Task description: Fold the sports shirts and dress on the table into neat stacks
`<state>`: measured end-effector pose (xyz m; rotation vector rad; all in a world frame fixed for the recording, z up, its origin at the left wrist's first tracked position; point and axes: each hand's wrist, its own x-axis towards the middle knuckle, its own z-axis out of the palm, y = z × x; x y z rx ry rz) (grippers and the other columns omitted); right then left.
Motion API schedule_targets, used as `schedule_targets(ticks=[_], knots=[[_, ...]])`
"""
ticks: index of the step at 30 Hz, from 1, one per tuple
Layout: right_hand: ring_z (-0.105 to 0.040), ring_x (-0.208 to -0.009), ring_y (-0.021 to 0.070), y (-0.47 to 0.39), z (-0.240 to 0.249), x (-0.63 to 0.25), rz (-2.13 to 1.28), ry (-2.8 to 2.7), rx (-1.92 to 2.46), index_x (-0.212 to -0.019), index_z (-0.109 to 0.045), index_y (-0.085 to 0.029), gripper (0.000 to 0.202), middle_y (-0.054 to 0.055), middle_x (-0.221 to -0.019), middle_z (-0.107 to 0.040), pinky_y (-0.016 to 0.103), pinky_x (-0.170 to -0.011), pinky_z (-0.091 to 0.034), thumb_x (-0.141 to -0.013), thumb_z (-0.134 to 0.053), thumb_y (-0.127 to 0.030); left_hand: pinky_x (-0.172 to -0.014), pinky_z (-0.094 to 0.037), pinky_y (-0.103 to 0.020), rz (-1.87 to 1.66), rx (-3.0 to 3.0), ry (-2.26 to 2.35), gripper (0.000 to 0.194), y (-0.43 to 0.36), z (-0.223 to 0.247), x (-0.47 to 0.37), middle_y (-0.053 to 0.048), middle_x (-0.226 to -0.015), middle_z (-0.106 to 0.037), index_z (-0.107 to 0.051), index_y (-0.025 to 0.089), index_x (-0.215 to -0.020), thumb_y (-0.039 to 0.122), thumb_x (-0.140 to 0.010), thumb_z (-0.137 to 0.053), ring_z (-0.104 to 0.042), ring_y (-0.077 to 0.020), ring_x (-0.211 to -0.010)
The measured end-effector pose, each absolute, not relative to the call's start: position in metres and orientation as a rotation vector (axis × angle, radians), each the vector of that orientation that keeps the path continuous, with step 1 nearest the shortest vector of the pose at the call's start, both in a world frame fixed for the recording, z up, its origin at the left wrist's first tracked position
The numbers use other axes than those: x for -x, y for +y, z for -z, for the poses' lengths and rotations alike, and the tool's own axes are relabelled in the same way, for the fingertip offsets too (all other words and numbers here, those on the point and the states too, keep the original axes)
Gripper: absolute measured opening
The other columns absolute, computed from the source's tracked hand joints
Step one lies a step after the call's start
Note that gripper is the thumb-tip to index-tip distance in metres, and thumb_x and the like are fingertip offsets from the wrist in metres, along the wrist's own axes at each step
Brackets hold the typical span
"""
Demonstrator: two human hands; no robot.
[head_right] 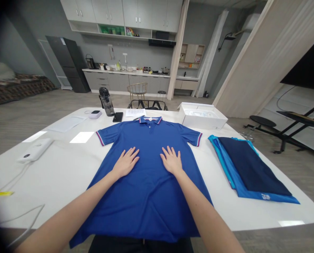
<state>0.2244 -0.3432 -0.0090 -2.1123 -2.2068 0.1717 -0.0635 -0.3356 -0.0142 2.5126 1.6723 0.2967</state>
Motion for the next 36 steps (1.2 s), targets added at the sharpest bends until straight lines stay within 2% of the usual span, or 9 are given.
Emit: schedule_targets(ticks=[5,9,11,13,16,20,26,30,36], knots=[[-0.019,-0.154,0.0277,-0.366,0.012,-0.314,-0.109,-2.041,2.308,-0.160,-0.027,-0.030,0.064,0.005,-0.167,-0.023,0.056,-0.122,-0.015,-0.104,-0.020,-0.059,-0.125,-0.017,-0.048,-0.243,-2.441,1.836,0.064,-0.363,0.015,0.116,-0.005,-0.166,-0.027,-0.034,0.026,-0.158,0.057,-0.104,-0.019,-0.022,-0.0234,-0.154],[-0.018,-0.154,0.0287,-0.386,0.005,-0.306,-0.045,-2.046,2.213,-0.158,-0.034,-0.024,0.065,0.008,-0.166,-0.026,0.059,-0.122,-0.012,-0.105,-0.018,-0.056,-0.124,-0.017,-0.055,-0.278,-2.405,1.894,0.067,-0.381,0.011,0.108,-0.006,-0.166,-0.025,-0.033,0.025,-0.158,0.060,-0.103,-0.020,-0.021,-0.0273,-0.154],[-0.015,-0.155,0.0276,-0.399,0.001,-0.277,-0.038,-2.139,2.071,-0.158,-0.034,-0.025,0.065,0.006,-0.166,-0.026,0.060,-0.123,-0.009,-0.105,-0.017,-0.057,-0.123,-0.016,-0.056,-0.312,-2.465,1.823,0.065,-0.392,0.008,0.093,-0.005,-0.166,-0.025,-0.034,0.028,-0.158,0.061,-0.103,-0.021,-0.022,-0.0279,-0.154],[-0.016,-0.155,0.0264,-0.414,0.001,-0.248,-0.126,-2.237,1.946,-0.159,-0.032,-0.033,0.063,0.002,-0.166,-0.025,0.061,-0.122,-0.011,-0.104,-0.016,-0.060,-0.124,-0.016,-0.056,-0.302,-2.522,1.709,0.063,-0.404,0.007,0.081,-0.002,-0.165,-0.029,-0.037,0.033,-0.156,0.061,-0.102,-0.021,-0.023,-0.0270,-0.153],[-0.017,-0.154,0.0265,-0.437,0.005,-0.231,-0.198,-2.280,1.926,-0.159,-0.029,-0.038,0.062,0.000,-0.166,-0.024,0.061,-0.122,-0.011,-0.103,-0.016,-0.063,-0.123,-0.018,-0.055,-0.286,-2.493,1.706,0.061,-0.419,0.008,0.081,-0.002,-0.165,-0.028,-0.033,0.035,-0.157,0.060,-0.103,-0.020,-0.025,-0.0255,-0.153],[-0.017,-0.154,0.0285,-0.459,0.013,-0.269,-0.138,-2.209,2.098,-0.159,-0.027,-0.036,0.064,0.001,-0.166,-0.024,0.060,-0.122,-0.010,-0.102,-0.020,-0.064,-0.123,-0.019,-0.054,-0.305,-2.462,1.828,0.063,-0.432,0.016,0.113,-0.004,-0.167,-0.022,-0.025,0.033,-0.160,0.060,-0.103,-0.023,-0.024,-0.0262,-0.153],[-0.019,-0.154,0.0282,-0.473,0.018,-0.326,-0.075,-2.158,2.196,-0.160,-0.029,-0.029,0.066,0.003,-0.166,-0.025,0.053,-0.124,-0.017,-0.103,-0.025,-0.061,-0.123,-0.020,-0.053,-0.258,-2.483,1.882,0.066,-0.450,0.022,0.141,-0.005,-0.166,-0.023,-0.029,0.028,-0.159,0.061,-0.103,-0.025,-0.023,-0.0265,-0.153],[-0.015,-0.155,0.0296,-0.477,0.007,-0.285,-0.122,-2.215,2.058,-0.160,-0.027,-0.031,0.066,0.003,-0.167,-0.022,0.061,-0.122,-0.014,-0.102,-0.025,-0.062,-0.122,-0.020,-0.057,-0.272,-2.550,1.807,0.064,-0.463,0.013,0.114,-0.004,-0.166,-0.024,-0.028,0.032,-0.159,0.061,-0.102,-0.028,-0.024,-0.0292,-0.153],[-0.017,-0.154,0.0269,-0.493,-0.005,-0.214,-0.245,-2.376,1.806,-0.159,-0.025,-0.040,0.061,-0.002,-0.166,-0.024,0.063,-0.122,-0.010,-0.103,-0.024,-0.063,-0.122,-0.018,-0.061,-0.250,-2.637,1.598,0.063,-0.481,0.003,0.074,-0.002,-0.165,-0.028,-0.026,0.036,-0.159,0.062,-0.101,-0.029,-0.026,-0.0289,-0.152]])
